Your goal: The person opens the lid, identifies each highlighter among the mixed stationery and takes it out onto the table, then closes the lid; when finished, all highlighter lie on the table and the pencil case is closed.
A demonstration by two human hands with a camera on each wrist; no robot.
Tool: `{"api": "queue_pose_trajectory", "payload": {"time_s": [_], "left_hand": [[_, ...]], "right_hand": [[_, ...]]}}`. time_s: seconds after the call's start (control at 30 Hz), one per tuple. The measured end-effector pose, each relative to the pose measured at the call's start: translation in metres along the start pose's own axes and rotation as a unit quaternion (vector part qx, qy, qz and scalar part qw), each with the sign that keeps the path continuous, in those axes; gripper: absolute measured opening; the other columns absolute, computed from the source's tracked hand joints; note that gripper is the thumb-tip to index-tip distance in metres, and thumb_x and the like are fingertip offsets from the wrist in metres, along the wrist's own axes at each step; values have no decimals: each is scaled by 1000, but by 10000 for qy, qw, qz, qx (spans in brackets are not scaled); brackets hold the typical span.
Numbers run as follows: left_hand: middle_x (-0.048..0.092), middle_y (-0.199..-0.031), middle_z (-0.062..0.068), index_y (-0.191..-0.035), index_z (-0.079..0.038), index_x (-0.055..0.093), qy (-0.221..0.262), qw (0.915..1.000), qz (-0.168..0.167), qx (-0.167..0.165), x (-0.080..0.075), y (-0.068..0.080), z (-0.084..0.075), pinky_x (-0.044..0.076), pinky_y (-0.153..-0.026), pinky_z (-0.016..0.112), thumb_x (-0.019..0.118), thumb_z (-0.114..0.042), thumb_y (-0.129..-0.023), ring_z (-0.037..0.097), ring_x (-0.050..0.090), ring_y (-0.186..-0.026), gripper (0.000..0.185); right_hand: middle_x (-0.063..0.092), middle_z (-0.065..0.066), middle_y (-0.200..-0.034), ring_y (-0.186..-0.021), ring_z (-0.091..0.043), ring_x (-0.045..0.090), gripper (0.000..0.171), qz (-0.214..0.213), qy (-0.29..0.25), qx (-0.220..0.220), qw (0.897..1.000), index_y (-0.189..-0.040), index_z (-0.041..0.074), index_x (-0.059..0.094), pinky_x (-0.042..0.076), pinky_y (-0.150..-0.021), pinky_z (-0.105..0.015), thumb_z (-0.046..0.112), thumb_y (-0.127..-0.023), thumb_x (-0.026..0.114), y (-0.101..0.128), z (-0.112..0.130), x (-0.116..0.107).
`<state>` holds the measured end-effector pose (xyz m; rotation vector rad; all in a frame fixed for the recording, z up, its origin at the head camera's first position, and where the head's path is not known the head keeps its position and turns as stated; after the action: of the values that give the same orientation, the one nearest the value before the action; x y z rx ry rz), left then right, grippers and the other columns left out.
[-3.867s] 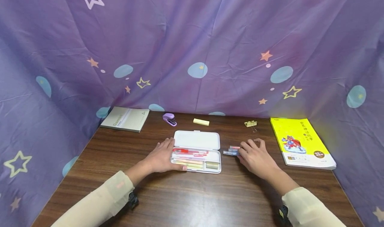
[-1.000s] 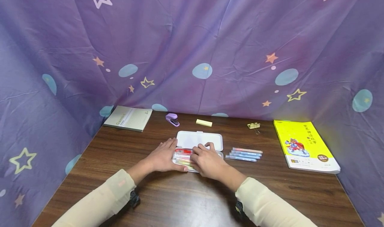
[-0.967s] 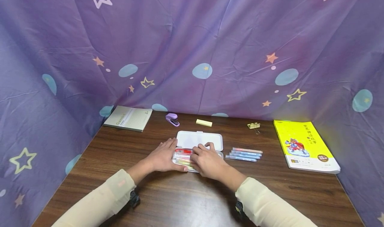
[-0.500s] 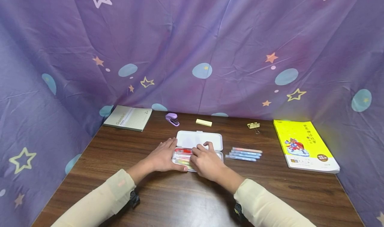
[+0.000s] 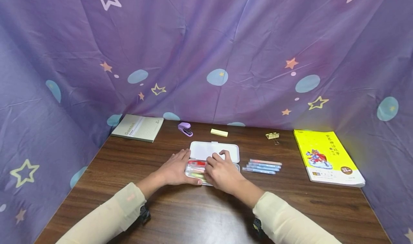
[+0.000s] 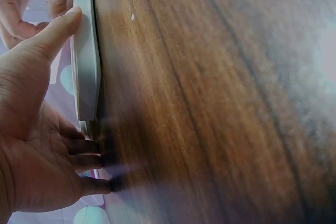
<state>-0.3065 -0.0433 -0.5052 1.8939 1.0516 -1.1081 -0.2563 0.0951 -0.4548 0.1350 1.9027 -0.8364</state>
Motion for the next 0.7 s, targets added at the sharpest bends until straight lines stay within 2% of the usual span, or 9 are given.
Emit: {"api": "queue_pose_trajectory", "payload": {"time_s": [0.33, 0.7], "left_hand": [[28, -181, 27, -173, 4, 23, 44, 10000, -15, 26, 0, 1, -1, 23, -140, 61, 82, -82, -80, 43, 24, -171, 140], [27, -181, 27, -173, 4, 24, 28, 10000, -26, 69, -2, 2, -2, 22, -140, 61, 82, -81, -80, 43, 25, -171, 139]], "right_hand": [[62, 4, -85, -88, -22, 60, 24, 14, 186, -71, 9998, -81, 18, 69, 52, -97, -57, 30, -90, 88, 6, -13, -12], [61, 1, -85, -87, -24, 58, 22, 37, 356, -174, 9992, -84, 15, 71, 56, -91, -62, 25, -88, 90, 40, -41, -21]]}}
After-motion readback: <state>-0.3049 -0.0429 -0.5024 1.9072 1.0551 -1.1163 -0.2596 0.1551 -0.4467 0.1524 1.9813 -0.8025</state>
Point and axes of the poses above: each hand's wrist, its own y-axis away from the middle knuckle, its own x-axis out of the palm, z = x × y, the point moved 9 cm from there along -y, towards the middle knuckle
